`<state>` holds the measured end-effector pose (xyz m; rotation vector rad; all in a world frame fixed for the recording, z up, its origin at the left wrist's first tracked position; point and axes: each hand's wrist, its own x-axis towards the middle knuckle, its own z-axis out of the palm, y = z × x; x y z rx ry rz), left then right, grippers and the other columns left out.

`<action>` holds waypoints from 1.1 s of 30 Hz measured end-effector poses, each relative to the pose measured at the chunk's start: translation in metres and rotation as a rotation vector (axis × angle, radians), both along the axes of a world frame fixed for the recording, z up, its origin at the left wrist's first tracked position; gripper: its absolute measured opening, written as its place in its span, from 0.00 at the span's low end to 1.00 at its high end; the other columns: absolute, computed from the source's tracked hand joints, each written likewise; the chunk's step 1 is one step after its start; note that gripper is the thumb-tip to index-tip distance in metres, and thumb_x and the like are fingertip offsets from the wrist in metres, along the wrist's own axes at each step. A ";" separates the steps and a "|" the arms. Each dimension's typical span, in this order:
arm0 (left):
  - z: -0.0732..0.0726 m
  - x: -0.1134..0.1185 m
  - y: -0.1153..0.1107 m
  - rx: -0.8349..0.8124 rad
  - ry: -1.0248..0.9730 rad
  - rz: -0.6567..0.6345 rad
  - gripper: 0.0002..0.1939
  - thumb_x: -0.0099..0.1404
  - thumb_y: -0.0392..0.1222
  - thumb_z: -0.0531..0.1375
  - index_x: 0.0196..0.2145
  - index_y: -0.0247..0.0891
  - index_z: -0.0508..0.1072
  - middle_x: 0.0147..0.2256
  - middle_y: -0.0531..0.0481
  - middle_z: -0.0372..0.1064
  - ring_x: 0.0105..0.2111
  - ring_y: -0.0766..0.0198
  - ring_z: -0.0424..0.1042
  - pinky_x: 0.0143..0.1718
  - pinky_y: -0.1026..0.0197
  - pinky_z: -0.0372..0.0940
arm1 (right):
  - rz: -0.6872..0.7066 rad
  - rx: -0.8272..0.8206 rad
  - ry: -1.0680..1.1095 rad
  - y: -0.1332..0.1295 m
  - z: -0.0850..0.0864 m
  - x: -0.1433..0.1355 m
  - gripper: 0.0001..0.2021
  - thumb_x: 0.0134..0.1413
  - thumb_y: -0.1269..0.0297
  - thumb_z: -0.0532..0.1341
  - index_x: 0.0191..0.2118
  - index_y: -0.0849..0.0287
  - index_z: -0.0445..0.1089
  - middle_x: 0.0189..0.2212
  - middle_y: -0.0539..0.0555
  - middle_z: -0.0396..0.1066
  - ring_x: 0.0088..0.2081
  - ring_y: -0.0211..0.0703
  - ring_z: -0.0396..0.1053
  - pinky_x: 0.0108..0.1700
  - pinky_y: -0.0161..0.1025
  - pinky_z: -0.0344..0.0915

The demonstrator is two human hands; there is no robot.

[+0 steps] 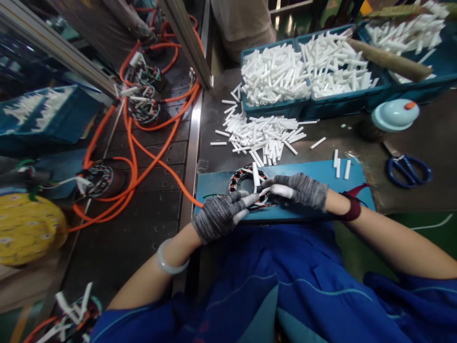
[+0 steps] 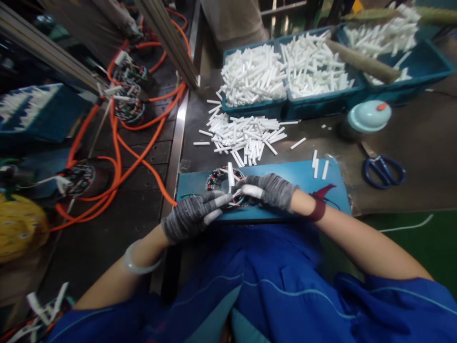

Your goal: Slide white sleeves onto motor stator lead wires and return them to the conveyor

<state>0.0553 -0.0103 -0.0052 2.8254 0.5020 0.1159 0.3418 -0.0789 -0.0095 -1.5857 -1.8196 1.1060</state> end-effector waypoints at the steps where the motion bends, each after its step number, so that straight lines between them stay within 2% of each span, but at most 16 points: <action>1: -0.001 -0.001 -0.001 0.001 -0.039 0.004 0.23 0.75 0.45 0.52 0.65 0.46 0.67 0.58 0.42 0.73 0.48 0.59 0.79 0.43 0.59 0.75 | -0.059 0.007 -0.004 0.003 -0.002 0.017 0.24 0.68 0.44 0.52 0.56 0.52 0.75 0.33 0.53 0.80 0.31 0.45 0.76 0.39 0.43 0.71; 2: -0.003 -0.001 -0.002 0.018 -0.066 0.008 0.22 0.76 0.45 0.52 0.64 0.45 0.69 0.58 0.42 0.73 0.48 0.59 0.79 0.44 0.59 0.75 | -0.209 0.066 -0.082 0.008 -0.005 0.037 0.25 0.67 0.44 0.52 0.55 0.53 0.76 0.33 0.55 0.80 0.32 0.47 0.76 0.41 0.45 0.71; 4: -0.006 0.000 -0.005 0.068 -0.087 0.029 0.19 0.76 0.44 0.52 0.59 0.46 0.74 0.56 0.44 0.75 0.45 0.60 0.80 0.41 0.61 0.74 | -0.453 0.178 -0.409 0.021 -0.012 0.076 0.21 0.64 0.50 0.59 0.53 0.58 0.77 0.45 0.61 0.79 0.46 0.56 0.75 0.52 0.53 0.69; 5: -0.008 0.002 -0.007 0.097 -0.086 0.039 0.17 0.76 0.44 0.53 0.57 0.47 0.76 0.55 0.45 0.76 0.43 0.60 0.80 0.39 0.62 0.74 | -0.479 0.166 -0.555 0.028 -0.017 0.092 0.19 0.60 0.53 0.62 0.49 0.60 0.79 0.49 0.64 0.77 0.50 0.60 0.73 0.55 0.57 0.67; 8: -0.011 0.006 -0.012 0.195 -0.083 0.063 0.15 0.74 0.44 0.56 0.53 0.51 0.79 0.53 0.48 0.77 0.36 0.62 0.80 0.31 0.64 0.70 | -0.458 0.135 -0.642 0.038 -0.025 0.113 0.12 0.56 0.62 0.63 0.42 0.63 0.79 0.51 0.67 0.75 0.55 0.64 0.70 0.59 0.62 0.63; 11: -0.010 0.008 -0.017 0.265 -0.096 0.098 0.15 0.73 0.43 0.57 0.52 0.54 0.79 0.52 0.50 0.79 0.33 0.62 0.80 0.26 0.64 0.66 | -0.492 0.159 -0.539 0.018 -0.020 0.086 0.15 0.63 0.58 0.59 0.46 0.61 0.77 0.47 0.65 0.77 0.49 0.60 0.74 0.55 0.59 0.67; 12: -0.010 0.009 -0.018 0.273 -0.095 0.107 0.15 0.73 0.43 0.57 0.52 0.54 0.79 0.52 0.50 0.79 0.33 0.62 0.80 0.25 0.64 0.65 | -0.521 0.181 -0.425 0.005 -0.016 0.070 0.16 0.65 0.55 0.57 0.48 0.59 0.76 0.44 0.64 0.78 0.46 0.59 0.75 0.52 0.57 0.70; 14: -0.008 0.010 -0.020 0.272 -0.078 0.117 0.15 0.73 0.44 0.57 0.53 0.56 0.79 0.52 0.51 0.79 0.32 0.62 0.80 0.25 0.64 0.65 | -0.483 0.267 -0.062 -0.025 -0.007 0.034 0.16 0.63 0.51 0.59 0.47 0.55 0.75 0.41 0.59 0.79 0.41 0.54 0.77 0.46 0.51 0.74; 16: -0.007 0.010 -0.021 0.262 -0.071 0.125 0.15 0.73 0.44 0.58 0.53 0.55 0.79 0.52 0.52 0.79 0.33 0.62 0.80 0.26 0.64 0.65 | -0.374 0.236 0.095 -0.051 -0.003 0.002 0.12 0.59 0.53 0.65 0.44 0.54 0.77 0.39 0.55 0.80 0.39 0.50 0.78 0.44 0.46 0.75; 18: -0.008 0.011 -0.021 0.257 -0.086 0.124 0.14 0.74 0.45 0.57 0.52 0.54 0.79 0.52 0.52 0.79 0.33 0.62 0.80 0.26 0.64 0.65 | -0.377 0.223 0.123 -0.065 -0.005 -0.020 0.09 0.58 0.57 0.65 0.42 0.54 0.77 0.37 0.53 0.81 0.37 0.47 0.78 0.42 0.44 0.75; 21: -0.010 0.011 -0.021 0.256 -0.142 0.118 0.13 0.74 0.45 0.58 0.51 0.52 0.80 0.51 0.52 0.79 0.33 0.63 0.80 0.26 0.65 0.66 | -0.409 0.205 0.162 -0.067 -0.017 -0.032 0.09 0.59 0.59 0.65 0.42 0.55 0.78 0.37 0.53 0.81 0.38 0.47 0.79 0.42 0.43 0.76; 25: -0.013 0.012 -0.021 0.265 -0.211 0.121 0.13 0.73 0.45 0.59 0.51 0.51 0.80 0.49 0.52 0.80 0.32 0.64 0.80 0.25 0.65 0.65 | -0.402 0.232 0.276 -0.063 -0.025 -0.029 0.11 0.58 0.56 0.68 0.43 0.55 0.78 0.38 0.53 0.81 0.39 0.45 0.79 0.42 0.41 0.76; 27: -0.014 0.013 -0.022 0.262 -0.226 0.123 0.12 0.73 0.45 0.59 0.51 0.50 0.79 0.49 0.52 0.80 0.33 0.64 0.80 0.25 0.65 0.65 | -0.331 0.314 0.261 -0.064 -0.023 -0.030 0.10 0.61 0.57 0.67 0.44 0.54 0.79 0.38 0.52 0.81 0.39 0.43 0.79 0.42 0.39 0.75; 30: -0.014 0.014 -0.025 0.247 -0.257 0.122 0.12 0.73 0.44 0.59 0.50 0.47 0.79 0.50 0.52 0.80 0.35 0.63 0.81 0.27 0.64 0.67 | -0.186 0.457 0.020 -0.065 -0.019 -0.037 0.12 0.67 0.58 0.60 0.47 0.53 0.80 0.37 0.55 0.80 0.39 0.44 0.78 0.42 0.40 0.74; 32: -0.016 0.016 -0.027 0.242 -0.297 0.126 0.11 0.74 0.43 0.58 0.49 0.44 0.79 0.49 0.51 0.80 0.37 0.64 0.81 0.29 0.64 0.68 | -0.166 0.430 -0.154 -0.063 -0.019 -0.044 0.16 0.68 0.55 0.58 0.49 0.54 0.80 0.33 0.58 0.80 0.35 0.45 0.77 0.38 0.41 0.72; 33: -0.018 0.017 -0.029 0.247 -0.315 0.131 0.11 0.74 0.43 0.58 0.48 0.43 0.79 0.48 0.50 0.81 0.36 0.64 0.81 0.29 0.64 0.68 | -0.185 0.341 -0.154 -0.061 -0.020 -0.048 0.18 0.68 0.52 0.57 0.48 0.55 0.80 0.31 0.58 0.79 0.33 0.45 0.76 0.36 0.40 0.71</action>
